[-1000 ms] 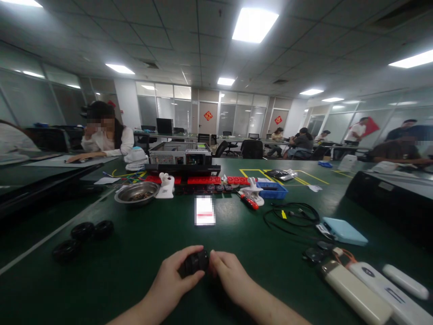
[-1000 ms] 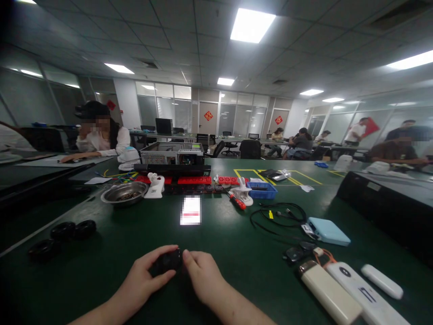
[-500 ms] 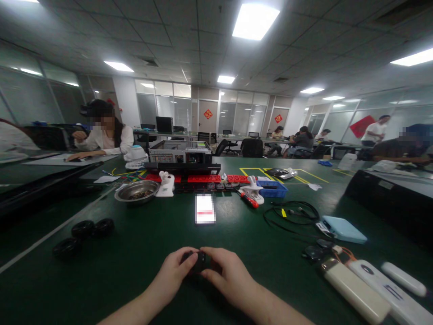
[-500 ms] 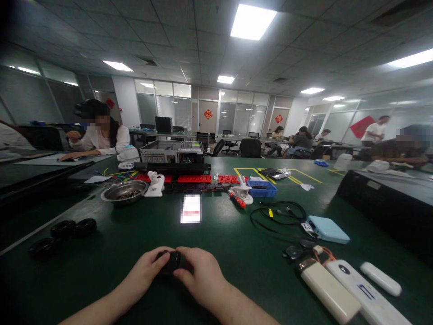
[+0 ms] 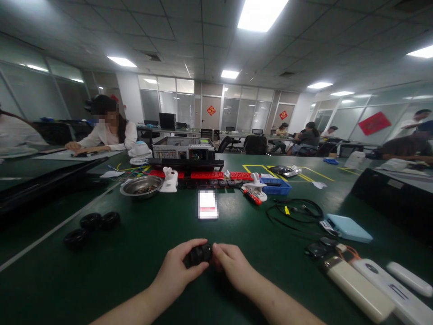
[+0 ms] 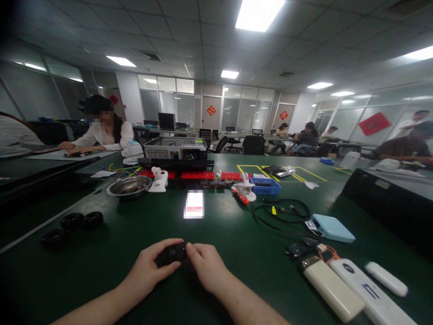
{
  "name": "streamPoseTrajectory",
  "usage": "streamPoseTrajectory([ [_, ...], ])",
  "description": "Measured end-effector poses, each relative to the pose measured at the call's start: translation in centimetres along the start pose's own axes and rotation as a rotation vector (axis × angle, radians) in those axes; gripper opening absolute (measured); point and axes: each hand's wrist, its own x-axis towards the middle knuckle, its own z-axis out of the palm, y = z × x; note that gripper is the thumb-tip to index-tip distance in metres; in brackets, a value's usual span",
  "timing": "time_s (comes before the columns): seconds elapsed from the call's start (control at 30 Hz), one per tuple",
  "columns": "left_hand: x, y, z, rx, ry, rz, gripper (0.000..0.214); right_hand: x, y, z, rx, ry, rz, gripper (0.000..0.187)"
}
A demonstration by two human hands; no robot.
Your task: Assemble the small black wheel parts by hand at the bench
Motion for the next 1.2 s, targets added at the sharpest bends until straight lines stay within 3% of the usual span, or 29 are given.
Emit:
streamPoseTrajectory([
  [0.2, -0.3, 0.0, 0.0, 0.028, -0.032, 0.020, 0.037, 0.0, -0.4, -0.1, 0.027, -0.038, 0.005, 0.042],
  [0.37, 0.1, 0.1, 0.0, -0.139, -0.028, -0.087, 0.036, -0.4, -1.6, -0.2, -0.092, -0.003, -0.099, 0.016],
  [0.53, 0.6, 0.4, -0.1, -0.282, -0.106, -0.230, 0.031, -1.0, -2.0, -0.2, -0.300, 0.005, -0.133, 0.025],
  [0.67, 0.6, 0.2, 0.0, -0.222, -0.037, -0.176, 0.030, -0.8, -1.6, -0.3, -0.293, 0.012, -0.071, 0.025],
  [0.73, 0.5, 0.0, 0.0, -0.184, -0.010, -0.129, 0.031, -0.6, -1.3, -0.4, -0.245, 0.004, -0.044, 0.035],
  [0.9, 0.0, 0.4, 0.0, -0.056, -0.037, -0.047, 0.034, -0.3, -0.5, -0.3, -0.093, -0.014, -0.026, 0.050],
  [1.2, -0.1, 0.4, 0.1, -0.092, -0.066, -0.047, 0.035, -0.2, -1.0, -0.4, -0.103, -0.016, -0.039, 0.032],
])
